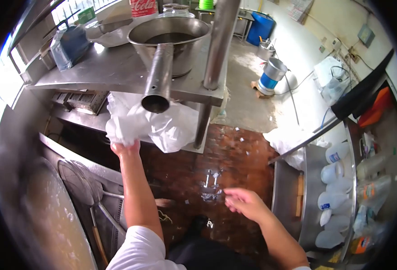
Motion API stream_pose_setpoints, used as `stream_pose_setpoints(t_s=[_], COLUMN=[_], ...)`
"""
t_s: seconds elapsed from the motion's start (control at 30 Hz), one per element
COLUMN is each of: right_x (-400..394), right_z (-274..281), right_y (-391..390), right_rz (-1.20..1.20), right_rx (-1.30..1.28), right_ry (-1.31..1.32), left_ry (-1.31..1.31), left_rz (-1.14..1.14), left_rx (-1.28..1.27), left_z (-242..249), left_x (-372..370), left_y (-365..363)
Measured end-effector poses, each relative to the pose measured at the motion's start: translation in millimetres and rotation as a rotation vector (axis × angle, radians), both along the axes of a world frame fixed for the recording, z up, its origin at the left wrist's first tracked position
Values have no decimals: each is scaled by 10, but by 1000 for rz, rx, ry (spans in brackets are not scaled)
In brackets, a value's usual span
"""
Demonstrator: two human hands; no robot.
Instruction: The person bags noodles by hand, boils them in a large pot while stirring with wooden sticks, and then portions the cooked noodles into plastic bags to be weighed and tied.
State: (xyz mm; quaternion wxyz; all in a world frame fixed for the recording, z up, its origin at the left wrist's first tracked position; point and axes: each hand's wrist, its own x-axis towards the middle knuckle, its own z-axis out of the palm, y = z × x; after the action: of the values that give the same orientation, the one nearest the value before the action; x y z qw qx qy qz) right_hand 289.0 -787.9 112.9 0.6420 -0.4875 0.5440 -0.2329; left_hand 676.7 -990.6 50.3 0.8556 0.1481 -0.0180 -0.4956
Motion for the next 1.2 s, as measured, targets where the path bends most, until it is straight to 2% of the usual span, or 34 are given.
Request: stream_pose_setpoints(t_s=[0.07, 0.1, 0.13, 0.2, 0.27, 0.3, 0.33, 0.4, 0.43, 0.47, 0.53, 0.57, 0.6, 0.63, 0.67, 0.7, 0.73, 0.8, 0.87, 0.9, 0.93, 0.97, 1.0, 1.07, 1.13, 1.2], right_x=[318, 460, 580, 731, 705, 633, 554, 355, 264, 146, -128, -250, -398, -525, -627, -684, -711, -679, -634, -622, -631, -661, -694, -700, -685, -686], right_z=[11, 69, 110, 101, 171, 261, 253, 229, 411, 491, 527, 510, 605, 653, 682, 727, 743, 590, 533, 552, 577, 597, 611, 630, 683, 707], right_y=[-340, -469, -546, -540, -528, -445, -350, -154, -33, 80, 353, 487, 696, 877, 1067, 1260, 1436, 1763, 2157, 2373, 2589, 2853, 3130, 3753, 4465, 5218], right_rz=[-51, -101, -156, -254, -144, -90, -124, -246, -358, -514, -755, -834, -822, -836, -854, -841, -822, -879, -962, -1019, -1064, -1041, -1077, -1109, -1178, -1328], right_rx=[-23, -69, -113, -321, -468, -435, -425, -347, -326, -307, -293, -390, -562, -559, -546, -528, -494, -707, -690, -715, -744, -644, -652, -715, -710, -839], right_ry=[-16, -74, -131, -245, -250, -256, -233, -205, -188, -132, -313, -215, 48, 148, 248, 371, 488, 525, 401, 433, 459, 503, 513, 624, 589, 456], left_ry=[-286, -246, -206, -39, 184, 136, 120, -15, 93, 15, -60, -170, -456, -831, -1085, -1187, -1152, -824, -168, -75, -47, -28, -11, -16, -34, -52], left_rz=[-19, -187, -253, -362, -742, -778, -883, -947, -854, -1013, -1122, -1192, -1407, -1618, -1572, -1620, -1664, -1835, -1992, -2041, -2009, -2010, -2002, -2072, -2169, -2271], left_rx=[126, -151, -54, -54, -400, -364, -397, -438, -419, -288, -273, -221, -411, -316, -482, -314, -331, -348, -236, -315, -282, -319, -355, -290, -248, -231], left_z=[-364, -388, -27, 310, 380, 292, 427, 491, 414, 407, 674, 667, 416, 375, 470, 403, 535, 282, 258, 453, 399, -194, -718, -420, -333, -297], left_x=[239, 229, 7, -389, -663, -781, -976, -1306, -1471, -1523, -1892, -2051, -2097, -2142, -2281, -2477, -2675, -3086, -3475, -3640, -3772, -3926, -4108, -4110, -4158, -4252], left_y=[92, 263, 493, 823, 987, 1015, 1088, 1154, 1176, 1151, 1271, 1308, 1188, 1214, 1345, 1412, 1575, 1694, 2071, 2356, 2574, 2579, 2579, 3418, 4191, 4958])
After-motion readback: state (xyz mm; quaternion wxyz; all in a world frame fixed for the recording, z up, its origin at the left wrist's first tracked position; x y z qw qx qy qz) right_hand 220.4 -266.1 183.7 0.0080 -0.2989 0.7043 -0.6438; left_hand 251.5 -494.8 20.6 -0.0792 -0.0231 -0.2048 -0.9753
